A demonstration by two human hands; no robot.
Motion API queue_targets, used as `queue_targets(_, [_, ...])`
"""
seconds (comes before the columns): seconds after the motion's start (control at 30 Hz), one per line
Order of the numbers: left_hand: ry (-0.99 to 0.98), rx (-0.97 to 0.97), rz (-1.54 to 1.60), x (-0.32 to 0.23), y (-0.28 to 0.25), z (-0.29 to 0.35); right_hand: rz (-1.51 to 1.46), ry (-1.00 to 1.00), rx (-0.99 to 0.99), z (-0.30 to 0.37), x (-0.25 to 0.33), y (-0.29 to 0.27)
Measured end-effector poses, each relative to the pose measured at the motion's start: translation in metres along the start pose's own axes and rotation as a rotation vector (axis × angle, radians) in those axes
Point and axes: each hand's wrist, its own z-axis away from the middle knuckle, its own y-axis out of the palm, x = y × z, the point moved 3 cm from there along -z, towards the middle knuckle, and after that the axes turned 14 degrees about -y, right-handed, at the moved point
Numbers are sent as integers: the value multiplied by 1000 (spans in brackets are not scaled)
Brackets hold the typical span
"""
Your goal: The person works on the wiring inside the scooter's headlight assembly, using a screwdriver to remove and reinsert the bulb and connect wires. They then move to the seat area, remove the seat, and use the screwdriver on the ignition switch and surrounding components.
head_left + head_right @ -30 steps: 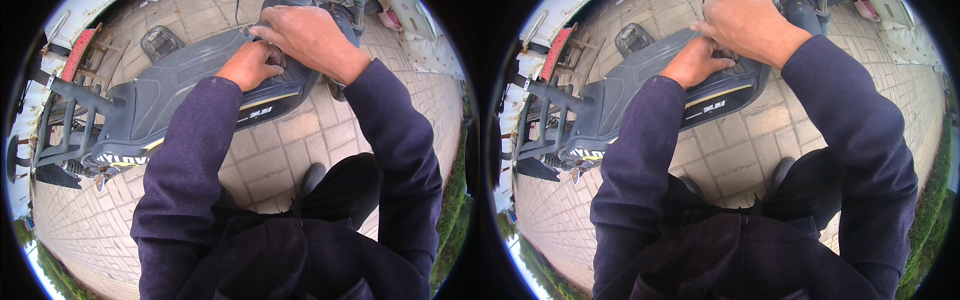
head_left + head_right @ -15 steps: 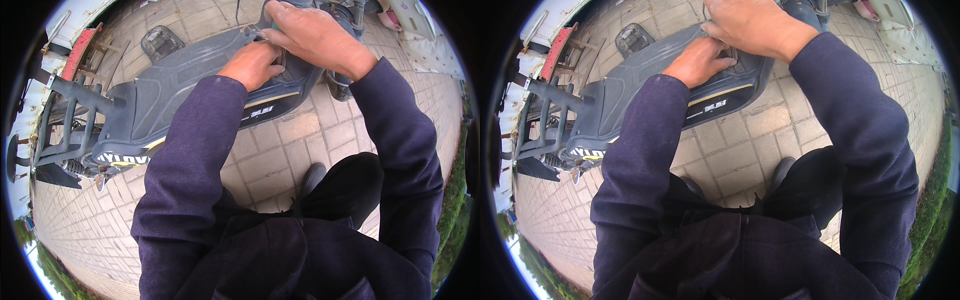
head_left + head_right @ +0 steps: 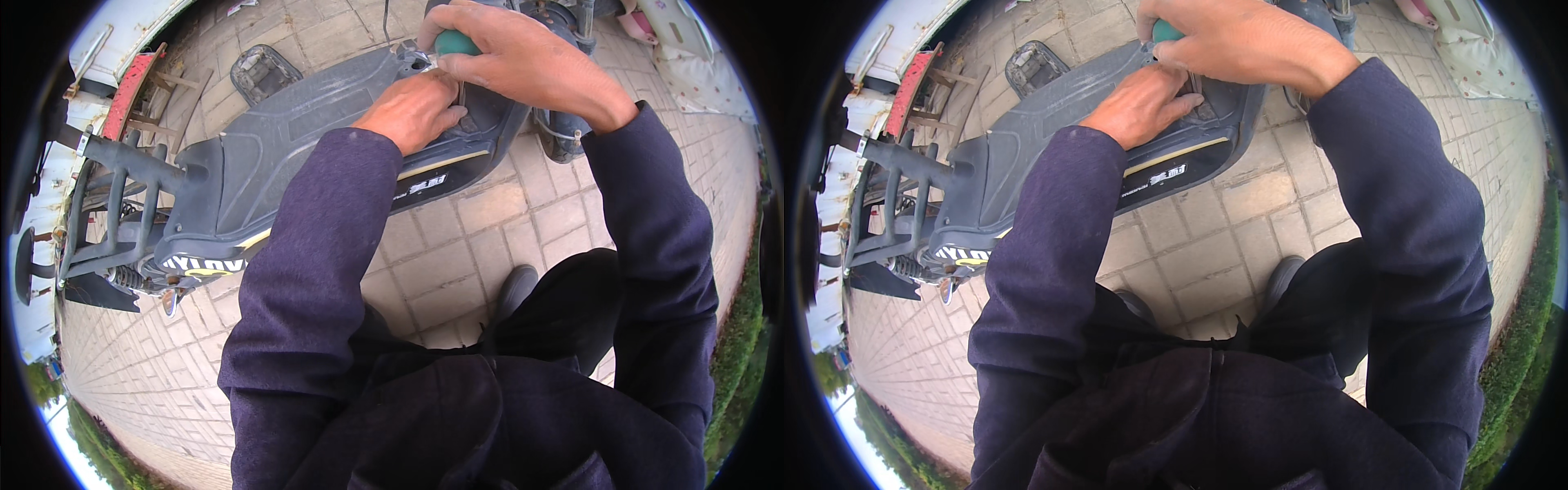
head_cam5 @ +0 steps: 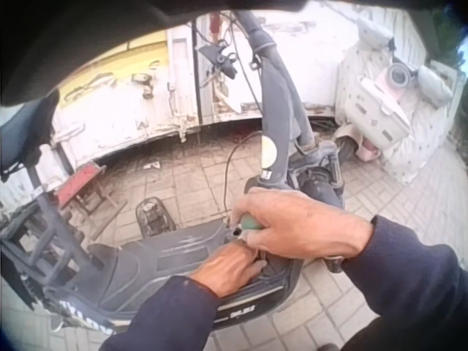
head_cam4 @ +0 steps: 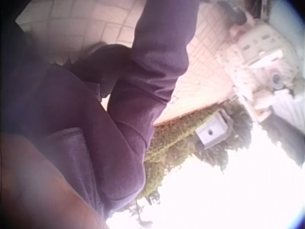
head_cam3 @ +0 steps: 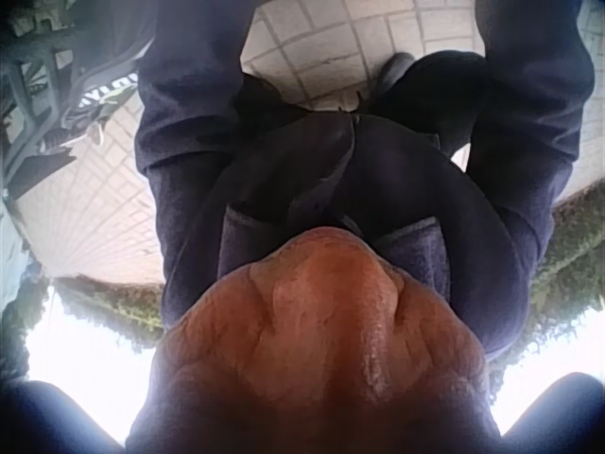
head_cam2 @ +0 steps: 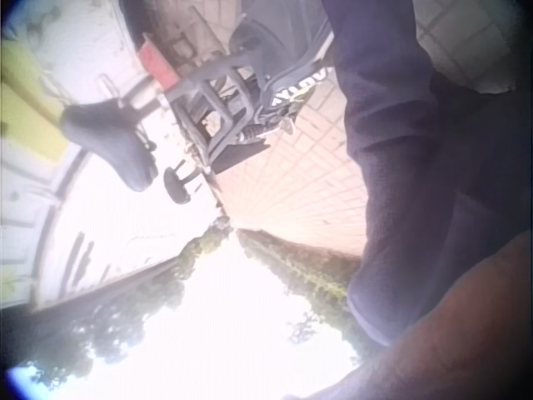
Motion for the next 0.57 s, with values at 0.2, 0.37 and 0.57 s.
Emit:
queue_targets(0.2, [-103, 148, 234, 5, -11, -5, -7, 7, -199, 12, 1, -14])
queue_targets(0.37, [-41, 95, 153, 2, -14, -6, -250, 308, -324, 33, 25, -50])
queue_targets(0.57, [-13, 95, -3, -8, -14, -11, -37, 322, -315, 46, 52, -50])
